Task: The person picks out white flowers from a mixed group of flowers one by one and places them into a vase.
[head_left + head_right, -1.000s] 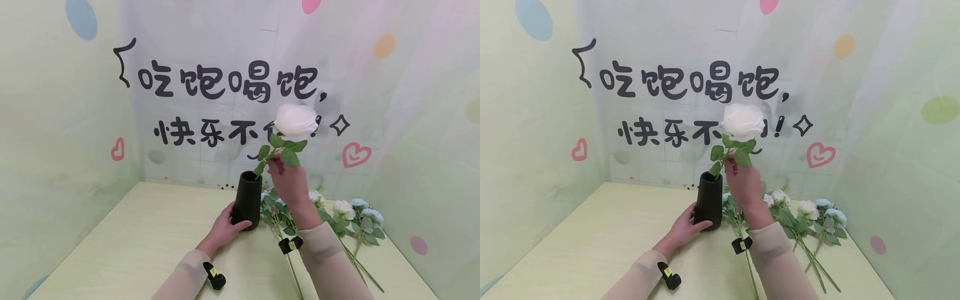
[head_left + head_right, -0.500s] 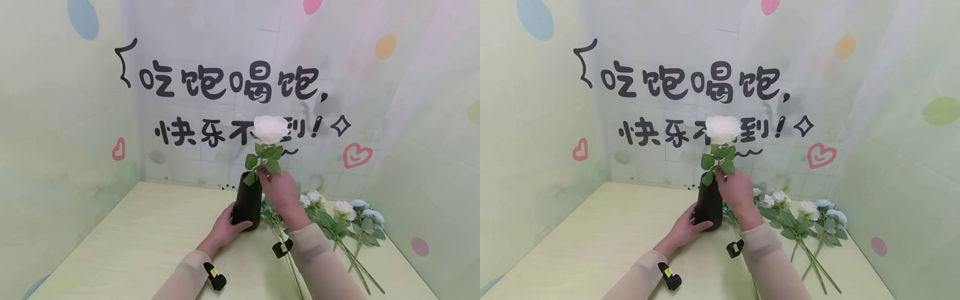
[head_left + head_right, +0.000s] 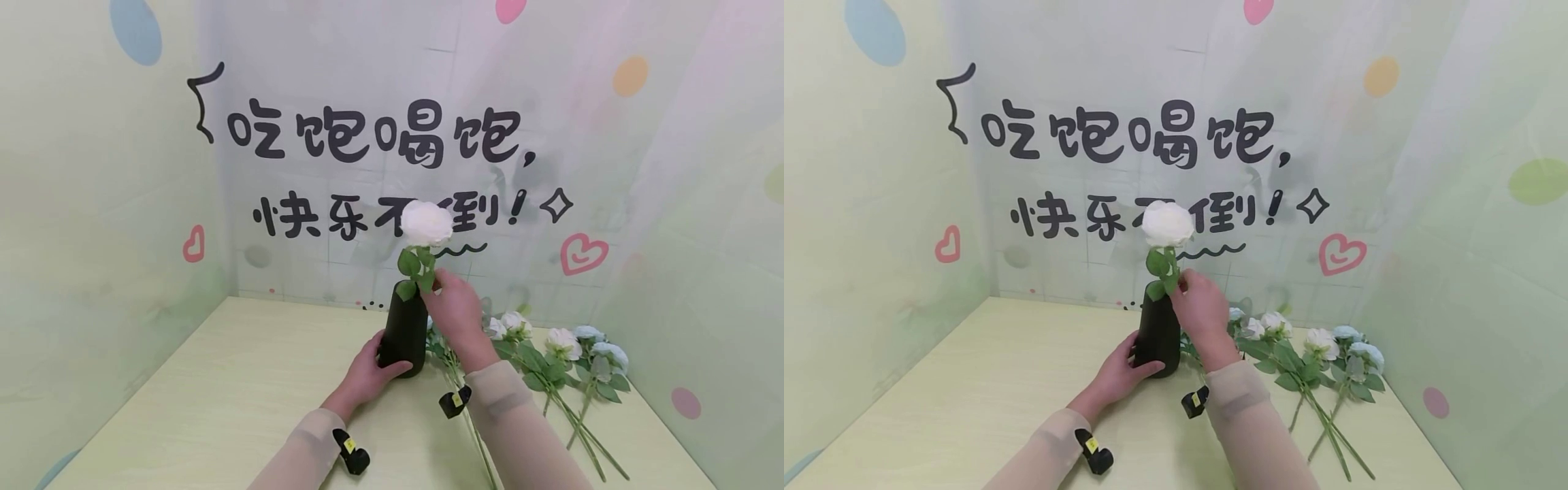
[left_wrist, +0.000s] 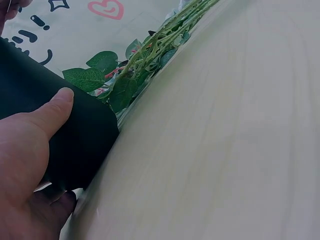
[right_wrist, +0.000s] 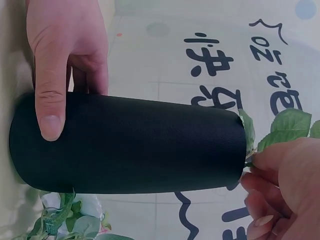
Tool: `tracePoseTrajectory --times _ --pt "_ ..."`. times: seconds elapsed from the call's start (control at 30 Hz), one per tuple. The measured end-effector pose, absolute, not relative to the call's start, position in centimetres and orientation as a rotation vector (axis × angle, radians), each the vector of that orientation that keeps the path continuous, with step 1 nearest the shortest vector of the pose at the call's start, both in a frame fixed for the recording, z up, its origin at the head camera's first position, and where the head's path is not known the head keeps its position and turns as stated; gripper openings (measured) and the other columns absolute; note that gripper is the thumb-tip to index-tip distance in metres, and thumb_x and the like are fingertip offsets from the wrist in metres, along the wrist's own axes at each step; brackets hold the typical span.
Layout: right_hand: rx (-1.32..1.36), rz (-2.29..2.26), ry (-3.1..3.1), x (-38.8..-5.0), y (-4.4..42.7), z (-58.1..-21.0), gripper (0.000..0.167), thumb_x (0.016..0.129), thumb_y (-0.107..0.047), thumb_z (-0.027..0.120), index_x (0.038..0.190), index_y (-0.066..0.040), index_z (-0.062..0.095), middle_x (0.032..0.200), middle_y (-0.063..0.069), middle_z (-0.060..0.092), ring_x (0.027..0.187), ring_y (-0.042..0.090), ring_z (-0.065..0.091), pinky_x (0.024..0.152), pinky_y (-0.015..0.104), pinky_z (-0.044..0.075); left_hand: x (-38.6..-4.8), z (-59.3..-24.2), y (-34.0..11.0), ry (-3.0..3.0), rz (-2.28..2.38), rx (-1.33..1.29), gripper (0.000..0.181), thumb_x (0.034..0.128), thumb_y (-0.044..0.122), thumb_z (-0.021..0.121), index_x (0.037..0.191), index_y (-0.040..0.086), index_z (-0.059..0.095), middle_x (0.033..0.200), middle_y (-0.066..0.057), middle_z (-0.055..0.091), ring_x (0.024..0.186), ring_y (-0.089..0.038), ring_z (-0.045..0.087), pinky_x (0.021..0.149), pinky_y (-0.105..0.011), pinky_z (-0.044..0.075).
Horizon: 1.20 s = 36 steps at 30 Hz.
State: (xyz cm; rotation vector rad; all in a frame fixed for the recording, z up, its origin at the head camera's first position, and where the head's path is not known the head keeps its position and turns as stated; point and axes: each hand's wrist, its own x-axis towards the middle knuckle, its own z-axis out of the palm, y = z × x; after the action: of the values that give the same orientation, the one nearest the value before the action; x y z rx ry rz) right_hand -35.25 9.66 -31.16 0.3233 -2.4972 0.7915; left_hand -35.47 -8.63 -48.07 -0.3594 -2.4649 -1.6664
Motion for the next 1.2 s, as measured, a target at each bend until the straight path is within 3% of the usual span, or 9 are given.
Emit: tracePoseTrajectory --times 0.1,0.27,0.5,0.67,0.73,0.9,1.07,1.2 --pt "0.308 0.770 -2.516 -35.48 9.56 -31.14 0.013 0.103 -0.024 0.072 0.097 -0.013 0.073 0.105 0.010 0.076 0.096 0.035 0.072 0.077 0.052 0.058 -35.50 -48.05 -8.63 -2.462 -1.668 -0.363 0.089 0.0957 0.044 0.086 0.164 0.006 0.044 0.159 -0.021 0.057 0.148 -0.043 0.055 0.123 -0.064 0.045" --pt "0.290 0.758 -2.542 -35.78 9.45 -31.30 0.026 0.103 -0.027 0.074 0.085 -0.009 0.067 0.097 0.013 0.069 0.084 0.034 0.067 0.069 0.050 0.054 -35.51 -48.08 -8.66 -2.467 -1.666 -0.365 0.090 0.0959 0.045 0.086 0.165 0.006 0.043 0.161 -0.021 0.056 0.149 -0.042 0.054 0.123 -0.064 0.045" --pt "0.256 0.847 -2.540 -36.11 9.42 -31.57 0.027 0.102 -0.031 0.069 0.101 -0.004 0.072 0.104 0.017 0.073 0.077 0.034 0.069 0.064 0.049 0.056 -35.47 -48.08 -8.58 -2.473 -1.639 -0.369 0.090 0.0961 0.045 0.086 0.165 0.006 0.043 0.161 -0.022 0.055 0.149 -0.043 0.054 0.123 -0.064 0.045" --pt "0.267 0.750 -2.607 -36.11 9.34 -31.36 0.035 0.105 -0.032 0.063 0.082 -0.006 0.066 0.107 0.018 0.070 0.075 0.033 0.065 0.066 0.049 0.056 -35.38 -48.01 -8.49 -2.474 -1.650 -0.365 0.091 0.0964 0.044 0.086 0.166 0.005 0.042 0.162 -0.022 0.054 0.149 -0.043 0.054 0.123 -0.064 0.045" --pt "0.286 0.688 -2.629 -36.05 9.26 -31.22 0.035 0.107 -0.032 0.061 0.088 -0.006 0.073 0.109 0.018 0.070 0.077 0.032 0.065 0.068 0.048 0.056 -35.31 -47.93 -8.47 -2.474 -1.655 -0.361 0.091 0.0963 0.043 0.086 0.166 0.004 0.042 0.162 -0.022 0.054 0.150 -0.043 0.053 0.123 -0.065 0.044" --pt "0.332 0.625 -2.656 -35.94 9.10 -30.93 0.032 0.109 -0.032 0.060 0.121 -0.013 0.084 0.112 0.014 0.070 0.085 0.030 0.066 0.070 0.046 0.057 -35.19 -47.82 -8.46 -2.478 -1.651 -0.354 0.093 0.0962 0.043 0.086 0.166 0.002 0.041 0.164 -0.024 0.052 0.151 -0.044 0.052 0.123 -0.066 0.043" --pt "0.364 0.638 -2.639 -36.03 9.15 -30.91 0.030 0.109 -0.029 0.061 0.118 -0.013 0.084 0.116 0.013 0.073 0.096 0.030 0.068 0.078 0.047 0.060 -35.16 -47.84 -8.53 -2.480 -1.653 -0.338 0.094 0.0959 0.043 0.086 0.167 0.002 0.040 0.164 -0.024 0.051 0.152 -0.045 0.051 0.125 -0.065 0.042" --pt "0.371 0.657 -2.632 -36.05 9.25 -31.06 0.029 0.109 -0.030 0.062 0.117 -0.012 0.083 0.116 0.013 0.073 0.095 0.029 0.068 0.077 0.047 0.060 -35.12 -47.85 -8.57 -2.480 -1.659 -0.336 0.095 0.0961 0.043 0.086 0.167 0.001 0.039 0.165 -0.025 0.051 0.152 -0.045 0.051 0.125 -0.065 0.041"
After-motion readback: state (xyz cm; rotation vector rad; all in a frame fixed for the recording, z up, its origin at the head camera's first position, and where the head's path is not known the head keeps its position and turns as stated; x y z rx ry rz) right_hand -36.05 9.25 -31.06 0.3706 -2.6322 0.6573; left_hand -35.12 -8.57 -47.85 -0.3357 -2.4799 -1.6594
